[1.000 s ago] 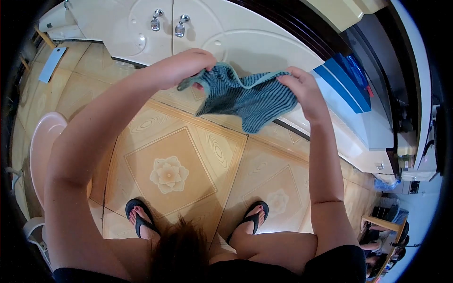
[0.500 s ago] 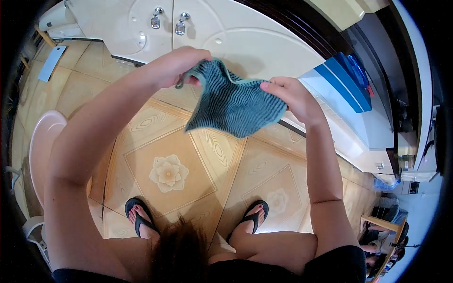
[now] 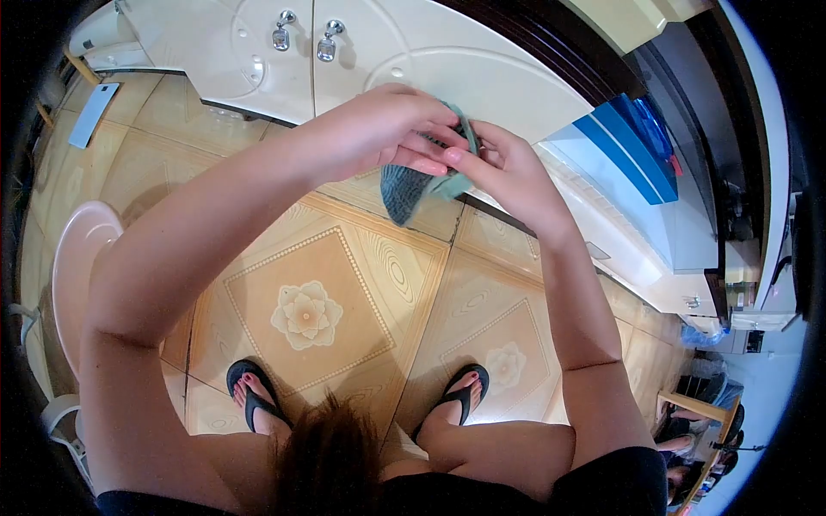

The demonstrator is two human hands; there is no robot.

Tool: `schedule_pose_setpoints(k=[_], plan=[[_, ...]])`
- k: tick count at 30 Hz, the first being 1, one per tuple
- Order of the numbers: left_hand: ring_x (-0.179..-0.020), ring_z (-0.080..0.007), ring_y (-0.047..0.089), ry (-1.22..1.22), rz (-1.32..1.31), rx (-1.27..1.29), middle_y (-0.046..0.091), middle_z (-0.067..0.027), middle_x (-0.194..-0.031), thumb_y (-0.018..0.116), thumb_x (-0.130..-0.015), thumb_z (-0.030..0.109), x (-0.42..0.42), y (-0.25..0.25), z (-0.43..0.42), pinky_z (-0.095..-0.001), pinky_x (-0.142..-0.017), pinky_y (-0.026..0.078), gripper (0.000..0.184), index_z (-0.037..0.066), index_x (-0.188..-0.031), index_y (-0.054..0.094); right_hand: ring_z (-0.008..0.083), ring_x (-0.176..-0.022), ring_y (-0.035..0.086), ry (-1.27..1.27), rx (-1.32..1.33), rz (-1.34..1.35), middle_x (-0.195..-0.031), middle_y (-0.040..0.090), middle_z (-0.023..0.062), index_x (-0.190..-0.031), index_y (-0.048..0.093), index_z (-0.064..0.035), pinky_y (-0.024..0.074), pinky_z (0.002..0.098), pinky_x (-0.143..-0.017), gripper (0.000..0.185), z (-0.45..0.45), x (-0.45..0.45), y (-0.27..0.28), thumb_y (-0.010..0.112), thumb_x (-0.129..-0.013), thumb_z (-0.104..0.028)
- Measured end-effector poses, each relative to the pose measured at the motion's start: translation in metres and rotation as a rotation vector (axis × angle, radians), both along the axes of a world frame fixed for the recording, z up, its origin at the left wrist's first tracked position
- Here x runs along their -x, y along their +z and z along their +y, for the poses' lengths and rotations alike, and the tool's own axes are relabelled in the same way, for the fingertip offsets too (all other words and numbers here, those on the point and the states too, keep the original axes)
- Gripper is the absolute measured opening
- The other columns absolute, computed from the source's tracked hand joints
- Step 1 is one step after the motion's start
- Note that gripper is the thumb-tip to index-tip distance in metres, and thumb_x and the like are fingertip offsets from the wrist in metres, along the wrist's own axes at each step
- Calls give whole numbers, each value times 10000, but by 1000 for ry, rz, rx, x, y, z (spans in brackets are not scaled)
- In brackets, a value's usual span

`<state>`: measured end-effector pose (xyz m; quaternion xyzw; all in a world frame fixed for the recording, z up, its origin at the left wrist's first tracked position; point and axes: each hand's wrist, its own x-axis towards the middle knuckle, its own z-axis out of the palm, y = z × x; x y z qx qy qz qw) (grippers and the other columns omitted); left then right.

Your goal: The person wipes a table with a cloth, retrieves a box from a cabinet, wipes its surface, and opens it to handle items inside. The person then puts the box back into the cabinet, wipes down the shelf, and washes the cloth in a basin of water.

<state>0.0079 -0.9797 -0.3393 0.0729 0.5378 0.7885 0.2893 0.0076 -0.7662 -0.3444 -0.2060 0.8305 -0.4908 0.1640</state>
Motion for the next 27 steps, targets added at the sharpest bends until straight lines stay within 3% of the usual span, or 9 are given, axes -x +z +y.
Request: schedule_pose_setpoints(k=[3, 6, 9, 12, 16, 20, 24, 27], plan=[[-969, -182, 653, -117, 97, 117, 662, -79, -1078, 610, -940, 277, 7, -3, -8, -319, -843, 531, 387, 30, -1237, 590, 96, -856, 607, -10, 50, -34, -926, 669, 52, -1190, 614, 21, 489, 256, -763, 313, 11, 5, -7, 607, -932, -155], [-991, -155, 616, -31, 485, 562, 674, -44, -1076, 619, -924, 215, 14, -2, -11, -305, -852, 502, 326, 81, -1221, 621, 111, -853, 611, -64, 12, -13, -915, 669, 56, -1196, 616, 28, 492, 268, -766, 317, 11, 0, -2, 587, -916, -117], [-969, -129, 593, 118, 802, 589, 675, -2, -1031, 632, -902, 147, 11, -20, -9, -286, -833, 490, 280, 115, -1180, 648, 122, -860, 616, -56, -34, 7, -919, 672, 64, -1208, 615, 37, 496, 271, -774, 332, 12, 0, 0, 587, -904, -93], [-945, -115, 595, -100, 845, 554, 671, 4, -1000, 649, -879, 100, 10, -19, -14, -293, -837, 492, 266, 96, -1145, 655, 112, -845, 615, -14, -9, 90, -907, 670, 55, -1136, 640, 40, 498, 265, -765, 275, 16, 4, 1, 593, -893, -77], [-864, -104, 598, -236, 704, 476, 661, 1, -932, 651, -880, 96, 7, -28, -11, -278, -810, 493, 168, 71, -1046, 643, 94, -815, 610, -37, 0, 21, -869, 659, 33, -1039, 649, 29, 497, 252, -742, 187, 16, 4, 11, 598, -884, -62], [-764, -113, 546, -306, 719, 624, 566, -31, -792, 680, -858, 145, -5, -25, -6, -277, -710, 470, 167, 34, -970, 628, 83, -798, 601, -34, -16, 17, -856, 653, 25, -1010, 647, 20, 491, 241, -725, 158, 14, 3, 12, 596, -877, -48], [-840, -214, 579, -415, 867, 1000, 560, -101, -909, 700, -843, 228, -1, -37, -11, -337, -712, 486, 245, 37, -973, 618, 78, -781, 586, -19, -13, 45, -855, 647, 21, -1016, 646, 21, 482, 233, -710, 166, 21, 5, 9, 595, -869, -35], [-871, -241, 589, -178, 935, 1002, 561, -106, -986, 706, -840, 239, 3, -47, -22, -348, -733, 500, 283, 58, -1025, 591, 76, -768, 579, -43, -25, 123, -853, 643, 15, -1023, 649, 17, 479, 230, -700, 173, 27, 8, 11, 590, -867, -29]])
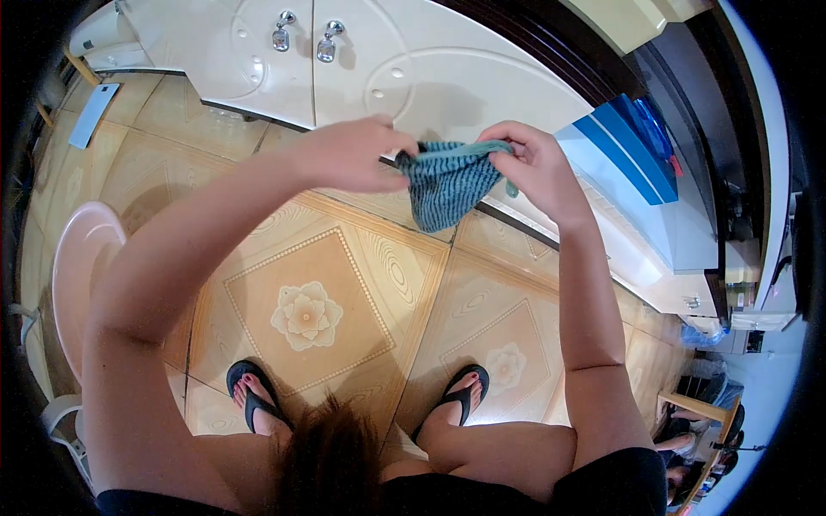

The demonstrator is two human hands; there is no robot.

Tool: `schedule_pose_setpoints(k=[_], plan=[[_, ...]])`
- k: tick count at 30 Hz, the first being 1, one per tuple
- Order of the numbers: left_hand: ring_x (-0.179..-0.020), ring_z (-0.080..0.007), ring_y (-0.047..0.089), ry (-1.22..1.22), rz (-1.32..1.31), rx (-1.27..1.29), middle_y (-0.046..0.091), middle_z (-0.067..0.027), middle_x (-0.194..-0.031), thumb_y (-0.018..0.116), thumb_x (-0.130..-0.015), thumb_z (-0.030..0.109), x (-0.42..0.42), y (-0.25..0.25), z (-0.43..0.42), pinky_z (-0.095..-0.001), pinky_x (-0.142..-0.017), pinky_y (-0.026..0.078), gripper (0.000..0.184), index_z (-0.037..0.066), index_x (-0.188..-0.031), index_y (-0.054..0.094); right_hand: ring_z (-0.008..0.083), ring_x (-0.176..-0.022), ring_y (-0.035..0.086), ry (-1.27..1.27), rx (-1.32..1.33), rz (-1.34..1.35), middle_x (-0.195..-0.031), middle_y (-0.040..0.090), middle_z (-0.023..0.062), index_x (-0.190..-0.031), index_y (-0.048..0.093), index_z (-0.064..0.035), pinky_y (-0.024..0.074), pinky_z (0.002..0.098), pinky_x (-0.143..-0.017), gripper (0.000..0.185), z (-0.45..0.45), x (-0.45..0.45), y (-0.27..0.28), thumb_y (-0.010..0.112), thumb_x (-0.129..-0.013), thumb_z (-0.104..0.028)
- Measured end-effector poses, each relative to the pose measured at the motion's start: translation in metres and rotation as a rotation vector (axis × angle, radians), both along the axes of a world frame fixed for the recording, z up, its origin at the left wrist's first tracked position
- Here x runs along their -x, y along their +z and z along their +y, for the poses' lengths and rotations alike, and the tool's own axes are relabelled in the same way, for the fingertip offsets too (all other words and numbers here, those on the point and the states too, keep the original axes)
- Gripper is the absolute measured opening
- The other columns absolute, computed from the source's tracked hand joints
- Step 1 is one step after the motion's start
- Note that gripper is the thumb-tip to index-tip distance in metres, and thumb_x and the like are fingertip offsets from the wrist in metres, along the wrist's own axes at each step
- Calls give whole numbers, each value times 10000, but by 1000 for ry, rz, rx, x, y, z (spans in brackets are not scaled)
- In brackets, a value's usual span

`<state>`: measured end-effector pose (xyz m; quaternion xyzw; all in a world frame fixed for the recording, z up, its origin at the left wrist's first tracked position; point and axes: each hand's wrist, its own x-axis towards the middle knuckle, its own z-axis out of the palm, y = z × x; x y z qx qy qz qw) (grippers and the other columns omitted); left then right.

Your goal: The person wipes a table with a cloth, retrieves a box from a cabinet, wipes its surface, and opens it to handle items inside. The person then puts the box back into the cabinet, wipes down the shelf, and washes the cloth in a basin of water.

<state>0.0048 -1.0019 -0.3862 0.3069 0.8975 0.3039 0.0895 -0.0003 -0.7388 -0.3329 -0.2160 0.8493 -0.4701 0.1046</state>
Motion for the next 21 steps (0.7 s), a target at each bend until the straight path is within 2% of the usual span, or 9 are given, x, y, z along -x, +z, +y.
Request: schedule_pose_setpoints(k=[3, 7, 8, 12, 14, 16, 19, 20, 21], plan=[[-858, -231, 587, 29, 164, -160, 550, -95, -1009, 702, -842, 214, 13, 10, -11, -334, -745, 507, 301, 73, -1067, 560, 78, -769, 579, -71, 5, -64, -871, 648, 8, -1034, 650, 16, 482, 233, -703, 184, 5, 0, 11, 617, -858, -29], [-785, -183, 579, 69, 290, -240, 540, -72, -968, 658, -866, 123, 19, 29, -9, -319, -662, 471, 213, 80, -1037, 539, 72, -744, 563, -108, 7, 91, -870, 652, 21, -1028, 656, 20, 474, 232, -675, 191, 11, 4, 13, 670, -850, -46], [-666, -185, 567, 94, 498, -266, 555, -68, -823, 647, -877, 120, 20, 28, -5, -336, -580, 437, 189, 85, -1027, 538, 68, -728, 552, -109, -48, 171, -865, 652, 26, -1022, 658, 22, 468, 233, -660, 189, 12, 4, 16, 681, -849, -51], [-550, -204, 558, 261, 450, -245, 560, -68, -653, 626, -898, 111, 14, 47, 13, -338, -509, 412, 161, 83, -1028, 537, 50, -633, 489, -148, -201, 670, -752, 633, 24, -1001, 668, 22, 421, 243, -576, 172, 17, 9, 22, 696, -852, -61], [-540, -194, 587, 300, 466, -370, 586, -63, -615, 605, -914, 93, 16, 51, 23, -320, -504, 433, 149, 71, -1045, 538, 48, -576, 447, -344, -131, 529, -686, 612, 6, -989, 668, 24, 382, 245, -535, 167, 14, 5, 30, 704, -845, -53], [-609, -173, 632, 311, 430, -582, 635, -59, -675, 589, -924, 72, 24, 53, 37, -295, -545, 470, 157, 61, -1074, 543, 48, -493, 425, -481, 94, 363, -603, 579, -18, -979, 669, 21, 335, 232, -475, 151, 8, 1, 40, 692, -863, -74], [-802, -155, 681, 301, 405, -795, 697, -76, -844, 558, -944, 48, 24, 66, 59, -267, -687, 530, 266, 63, -1205, 507, 62, -501, 448, -679, 329, 288, -650, 546, -6, -1003, 685, -19, 408, 217, -493, 165, -5, -10, 65, 656, -904, -147], [-857, -164, 682, 284, 411, -871, 698, -93, -902, 551, -948, 51, 24, 69, 68, -263, -716, 528, 306, 77, -1245, 480, 95, -518, 538, -581, 427, 287, -699, 586, 20, -1031, 677, -34, 462, 234, -492, 186, 5, -3, 59, 612, -921, -169], [-912, -174, 682, 266, 415, -947, 699, -110, -960, 544, -953, 53, 26, 69, 78, -260, -744, 525, 346, 92, -1284, 453, 181, -627, 653, -569, 568, 286, -793, 617, 64, -1121, 659, -41, 522, 241, -524, 260, 3, -1, 54, 633, -908, -187]])
